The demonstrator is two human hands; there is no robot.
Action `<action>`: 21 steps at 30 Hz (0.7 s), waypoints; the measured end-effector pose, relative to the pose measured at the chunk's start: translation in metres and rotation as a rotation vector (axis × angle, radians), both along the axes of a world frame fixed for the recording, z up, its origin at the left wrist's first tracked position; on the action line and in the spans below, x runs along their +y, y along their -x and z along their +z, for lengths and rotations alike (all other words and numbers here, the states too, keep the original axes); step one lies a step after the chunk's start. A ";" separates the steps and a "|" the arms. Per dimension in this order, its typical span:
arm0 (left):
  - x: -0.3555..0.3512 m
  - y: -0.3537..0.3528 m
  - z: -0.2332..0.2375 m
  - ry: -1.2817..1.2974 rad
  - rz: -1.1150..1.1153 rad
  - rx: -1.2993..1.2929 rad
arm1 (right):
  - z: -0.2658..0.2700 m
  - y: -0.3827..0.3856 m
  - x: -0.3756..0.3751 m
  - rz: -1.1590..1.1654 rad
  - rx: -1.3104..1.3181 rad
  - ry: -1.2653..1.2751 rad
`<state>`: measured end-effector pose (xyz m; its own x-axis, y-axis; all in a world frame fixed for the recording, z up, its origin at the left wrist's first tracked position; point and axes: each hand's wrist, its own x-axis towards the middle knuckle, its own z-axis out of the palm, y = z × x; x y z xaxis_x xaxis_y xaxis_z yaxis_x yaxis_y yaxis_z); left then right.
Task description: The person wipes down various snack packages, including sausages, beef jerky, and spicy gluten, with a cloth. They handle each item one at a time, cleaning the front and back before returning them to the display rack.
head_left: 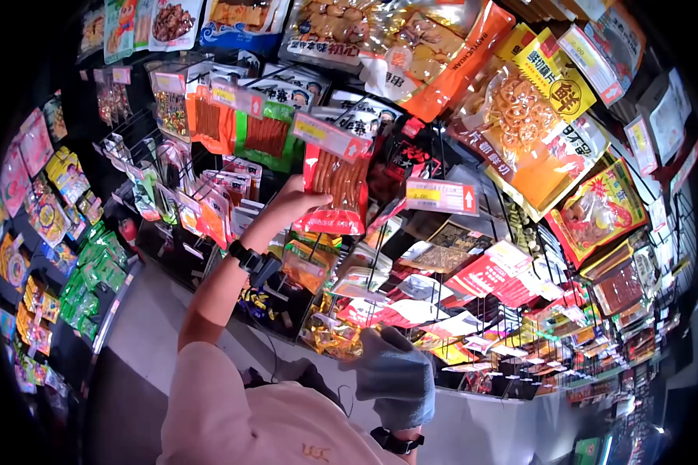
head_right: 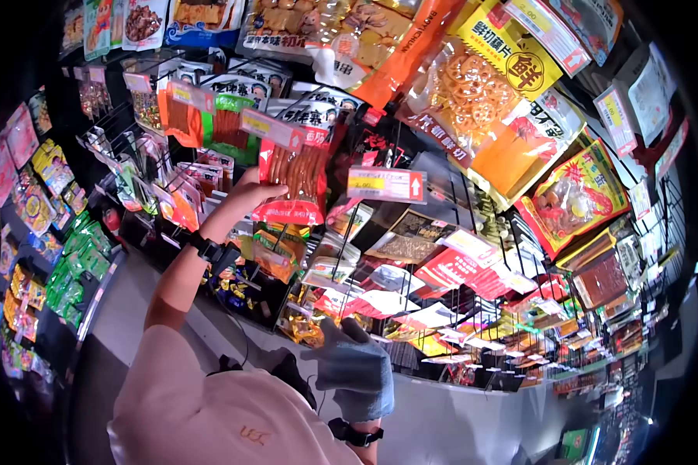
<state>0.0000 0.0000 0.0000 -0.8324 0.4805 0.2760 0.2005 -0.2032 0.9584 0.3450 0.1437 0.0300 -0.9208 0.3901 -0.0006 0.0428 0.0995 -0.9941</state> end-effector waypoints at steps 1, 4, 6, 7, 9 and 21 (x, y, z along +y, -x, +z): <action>0.004 -0.001 0.000 -0.036 -0.032 0.013 | -0.003 -0.005 0.004 0.058 0.026 -0.091; -0.028 0.012 -0.001 -0.059 -0.084 0.111 | -0.033 0.007 -0.034 0.116 0.059 -0.156; -0.033 -0.004 -0.009 -0.068 -0.074 0.108 | -0.029 -0.005 -0.038 0.140 -0.007 -0.161; -0.029 -0.008 -0.013 -0.104 -0.055 0.123 | -0.027 -0.009 -0.037 0.134 0.017 -0.182; -0.044 -0.015 -0.011 -0.021 -0.040 0.211 | -0.033 -0.009 -0.053 0.138 0.044 -0.162; -0.098 -0.095 -0.019 -0.212 0.018 0.020 | -0.017 0.018 -0.098 0.155 0.174 -0.407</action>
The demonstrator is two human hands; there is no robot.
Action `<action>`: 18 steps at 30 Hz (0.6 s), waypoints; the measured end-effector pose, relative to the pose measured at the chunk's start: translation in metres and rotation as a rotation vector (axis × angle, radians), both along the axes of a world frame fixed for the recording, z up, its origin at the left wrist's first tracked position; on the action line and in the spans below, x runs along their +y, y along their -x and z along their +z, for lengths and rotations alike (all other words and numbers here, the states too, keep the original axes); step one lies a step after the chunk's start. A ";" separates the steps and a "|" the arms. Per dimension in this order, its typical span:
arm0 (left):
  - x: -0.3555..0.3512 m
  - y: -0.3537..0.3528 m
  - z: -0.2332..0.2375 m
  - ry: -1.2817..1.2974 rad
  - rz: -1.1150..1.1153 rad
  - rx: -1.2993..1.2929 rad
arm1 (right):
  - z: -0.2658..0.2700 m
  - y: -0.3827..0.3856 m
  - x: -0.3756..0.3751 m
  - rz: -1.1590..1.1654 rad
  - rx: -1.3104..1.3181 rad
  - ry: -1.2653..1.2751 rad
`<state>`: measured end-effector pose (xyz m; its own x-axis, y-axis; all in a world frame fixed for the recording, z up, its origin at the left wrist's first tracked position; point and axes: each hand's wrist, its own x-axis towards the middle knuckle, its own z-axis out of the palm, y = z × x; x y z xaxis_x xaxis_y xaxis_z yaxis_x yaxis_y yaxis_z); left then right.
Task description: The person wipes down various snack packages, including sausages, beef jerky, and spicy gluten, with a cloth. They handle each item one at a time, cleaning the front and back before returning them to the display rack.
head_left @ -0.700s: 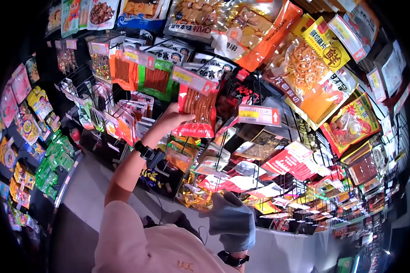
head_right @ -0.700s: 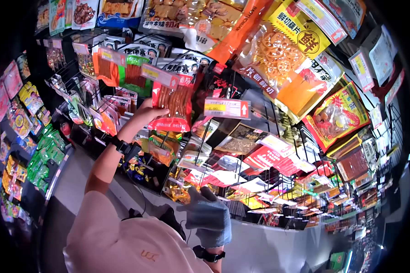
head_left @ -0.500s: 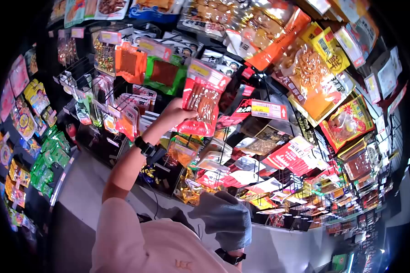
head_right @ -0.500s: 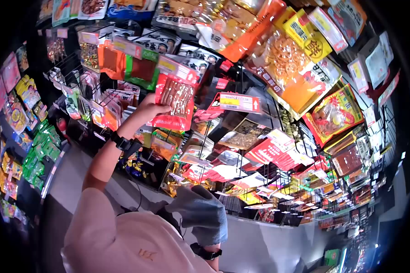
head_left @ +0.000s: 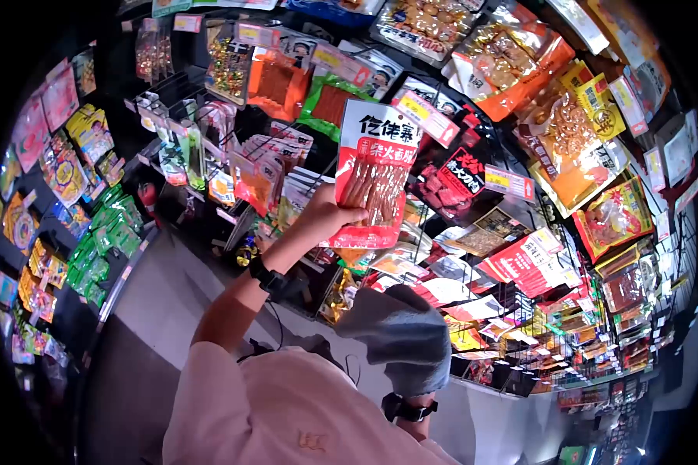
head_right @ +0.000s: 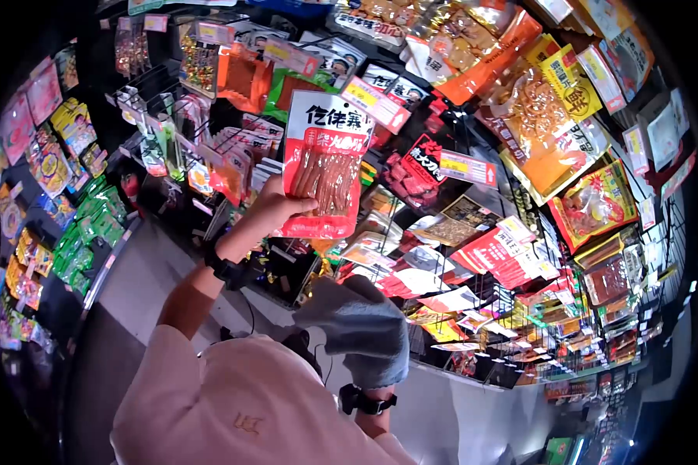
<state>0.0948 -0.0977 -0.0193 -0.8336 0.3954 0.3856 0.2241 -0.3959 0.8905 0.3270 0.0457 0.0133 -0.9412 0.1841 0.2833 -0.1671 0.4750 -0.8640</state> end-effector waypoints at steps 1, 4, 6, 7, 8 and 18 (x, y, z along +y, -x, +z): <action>-0.008 -0.006 0.002 0.009 -0.017 -0.015 | 0.001 0.001 -0.002 -0.023 0.069 -0.117; -0.023 -0.019 -0.001 0.087 -0.041 -0.045 | -0.006 -0.001 0.002 -0.036 0.236 -0.263; -0.025 -0.032 0.000 0.018 -0.022 -0.060 | -0.002 0.003 0.009 -0.014 0.251 -0.294; -0.027 -0.037 0.002 -0.047 -0.012 -0.065 | 0.003 0.011 0.012 -0.001 0.274 -0.321; -0.030 -0.044 0.002 -0.050 -0.041 -0.105 | 0.009 0.017 0.013 0.007 0.296 -0.344; -0.019 -0.132 0.006 0.179 0.143 -0.031 | -0.019 0.040 -0.024 -0.154 0.332 -0.467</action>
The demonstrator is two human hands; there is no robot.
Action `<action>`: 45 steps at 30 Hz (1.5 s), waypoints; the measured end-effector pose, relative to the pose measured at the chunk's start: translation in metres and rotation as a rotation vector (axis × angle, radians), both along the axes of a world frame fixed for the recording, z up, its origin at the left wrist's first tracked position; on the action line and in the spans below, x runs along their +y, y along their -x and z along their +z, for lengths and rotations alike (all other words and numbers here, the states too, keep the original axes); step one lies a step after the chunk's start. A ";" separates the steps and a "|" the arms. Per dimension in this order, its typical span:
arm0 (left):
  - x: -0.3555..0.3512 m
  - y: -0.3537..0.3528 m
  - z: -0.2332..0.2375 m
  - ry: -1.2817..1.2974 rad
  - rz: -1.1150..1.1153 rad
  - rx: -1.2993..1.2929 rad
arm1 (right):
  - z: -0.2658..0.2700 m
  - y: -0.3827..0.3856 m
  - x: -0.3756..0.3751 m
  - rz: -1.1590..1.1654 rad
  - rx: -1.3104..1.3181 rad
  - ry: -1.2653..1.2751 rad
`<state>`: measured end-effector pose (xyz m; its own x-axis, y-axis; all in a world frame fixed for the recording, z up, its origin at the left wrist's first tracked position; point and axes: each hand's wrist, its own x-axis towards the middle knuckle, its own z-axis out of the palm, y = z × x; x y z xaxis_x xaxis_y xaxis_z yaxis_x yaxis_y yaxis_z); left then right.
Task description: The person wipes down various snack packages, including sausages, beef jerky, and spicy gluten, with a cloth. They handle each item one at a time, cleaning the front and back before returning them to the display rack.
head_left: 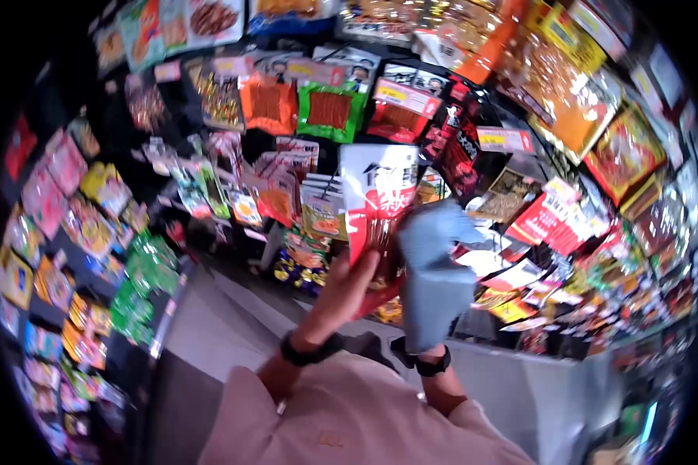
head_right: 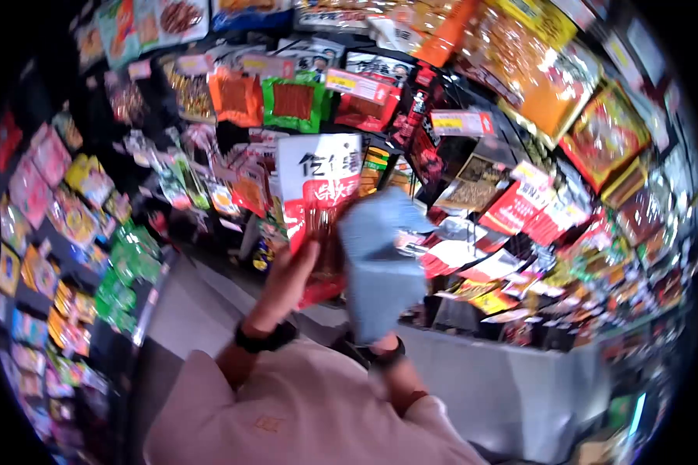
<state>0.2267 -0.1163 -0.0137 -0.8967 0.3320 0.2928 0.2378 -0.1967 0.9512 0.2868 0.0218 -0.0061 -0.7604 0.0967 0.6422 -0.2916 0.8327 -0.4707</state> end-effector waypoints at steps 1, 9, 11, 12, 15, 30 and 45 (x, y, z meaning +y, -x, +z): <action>0.010 -0.002 -0.014 -0.046 0.050 -0.030 | -0.031 0.006 -0.012 -0.008 0.014 0.112; 0.000 -0.026 -0.052 -0.052 -0.120 0.309 | -0.014 0.018 -0.046 0.018 0.171 0.260; -0.005 -0.040 -0.052 0.027 -0.060 0.331 | -0.004 0.024 -0.016 0.047 0.289 -0.246; -0.007 -0.042 -0.052 0.063 0.040 0.353 | -0.007 0.024 -0.018 0.015 0.295 -0.232; -0.013 -0.040 -0.037 -0.063 0.037 0.170 | -0.012 0.015 -0.024 -0.041 0.014 -0.224; -0.005 -0.025 -0.053 0.017 -0.101 0.209 | -0.008 -0.008 -0.026 -0.068 0.004 0.023; 0.001 -0.017 -0.044 0.110 -0.011 0.242 | -0.023 -0.019 -0.034 0.201 -0.049 0.438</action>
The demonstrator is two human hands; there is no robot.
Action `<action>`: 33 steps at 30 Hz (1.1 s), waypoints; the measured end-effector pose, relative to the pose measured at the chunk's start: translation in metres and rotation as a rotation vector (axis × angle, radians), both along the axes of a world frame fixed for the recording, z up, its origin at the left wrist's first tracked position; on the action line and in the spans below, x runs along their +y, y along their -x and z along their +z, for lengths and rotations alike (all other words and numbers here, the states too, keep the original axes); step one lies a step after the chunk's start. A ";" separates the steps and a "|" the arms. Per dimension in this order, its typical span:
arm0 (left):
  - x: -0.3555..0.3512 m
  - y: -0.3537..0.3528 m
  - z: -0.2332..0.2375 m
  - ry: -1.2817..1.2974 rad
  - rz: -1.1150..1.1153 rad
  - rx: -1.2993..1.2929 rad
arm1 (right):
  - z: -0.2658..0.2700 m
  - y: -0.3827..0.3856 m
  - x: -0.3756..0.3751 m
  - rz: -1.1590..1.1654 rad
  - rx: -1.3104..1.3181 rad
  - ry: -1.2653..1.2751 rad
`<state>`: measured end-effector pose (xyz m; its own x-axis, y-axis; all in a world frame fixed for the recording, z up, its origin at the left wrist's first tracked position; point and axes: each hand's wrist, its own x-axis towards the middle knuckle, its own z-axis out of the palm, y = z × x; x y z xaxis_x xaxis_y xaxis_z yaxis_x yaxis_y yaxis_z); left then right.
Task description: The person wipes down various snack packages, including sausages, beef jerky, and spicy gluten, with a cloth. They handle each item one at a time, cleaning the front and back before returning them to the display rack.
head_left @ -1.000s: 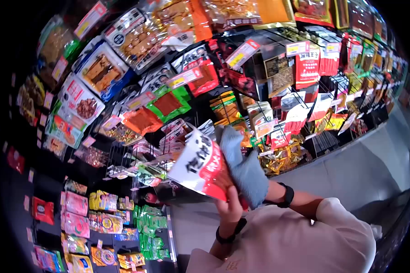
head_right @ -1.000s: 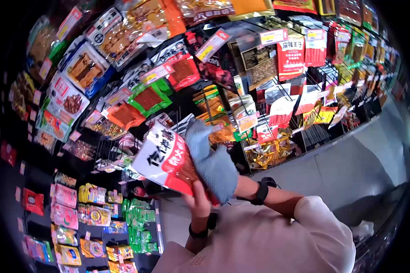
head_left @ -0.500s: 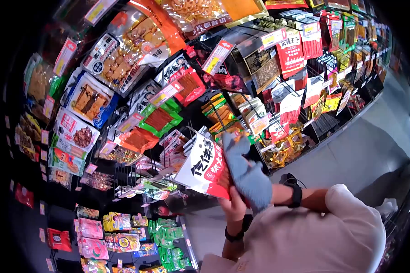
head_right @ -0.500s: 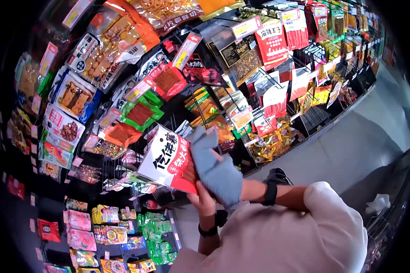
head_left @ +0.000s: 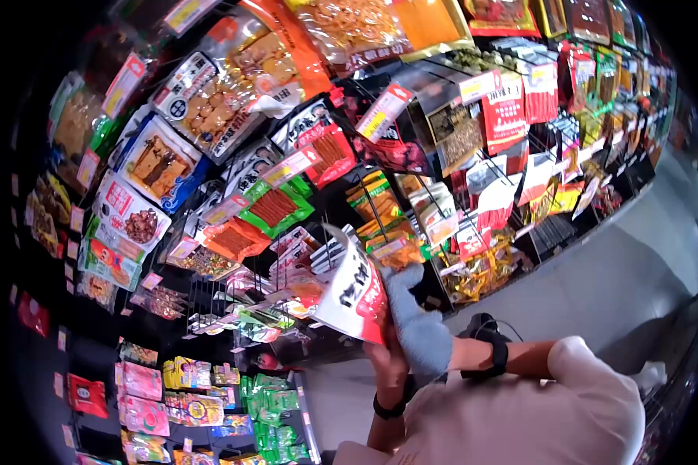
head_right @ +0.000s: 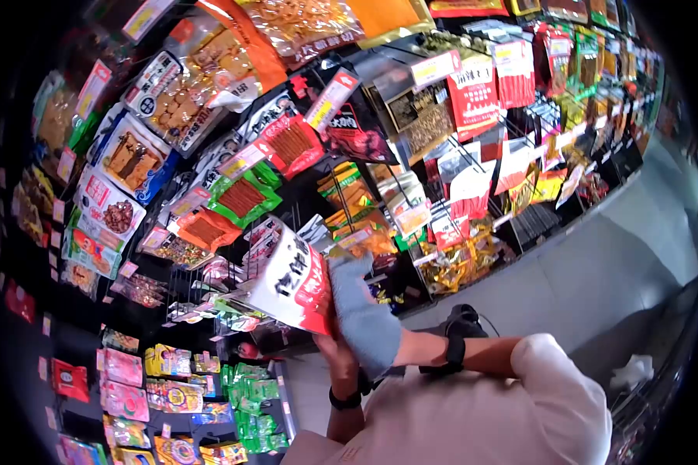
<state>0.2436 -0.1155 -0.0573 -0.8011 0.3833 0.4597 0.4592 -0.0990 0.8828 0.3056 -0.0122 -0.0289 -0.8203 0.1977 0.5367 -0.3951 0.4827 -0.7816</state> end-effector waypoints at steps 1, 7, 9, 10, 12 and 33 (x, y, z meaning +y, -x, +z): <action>0.003 0.002 -0.012 -0.227 -0.197 -0.410 | 0.001 0.000 0.001 0.034 -0.011 0.044; -0.010 -0.023 -0.005 -0.237 -0.200 -0.025 | 0.021 0.030 0.048 0.338 -0.116 0.155; -0.039 -0.019 -0.006 -0.169 -0.251 -0.394 | 0.022 0.038 0.058 0.374 -0.108 0.034; -0.040 -0.020 0.013 -0.175 -0.267 -0.442 | 0.022 0.043 0.066 0.371 -0.071 -0.028; -0.042 -0.008 0.011 -0.069 -0.201 -0.536 | 0.062 0.001 0.050 0.347 -0.390 0.736; 0.017 -0.013 0.022 0.007 0.095 0.370 | 0.008 0.013 0.010 0.278 -0.257 0.258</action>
<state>0.2564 -0.0982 -0.0356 -0.6134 0.3192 0.7224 0.7541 -0.0351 0.6558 0.2926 -0.0026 -0.0209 -0.9613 0.0517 0.2706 -0.2592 0.1630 -0.9520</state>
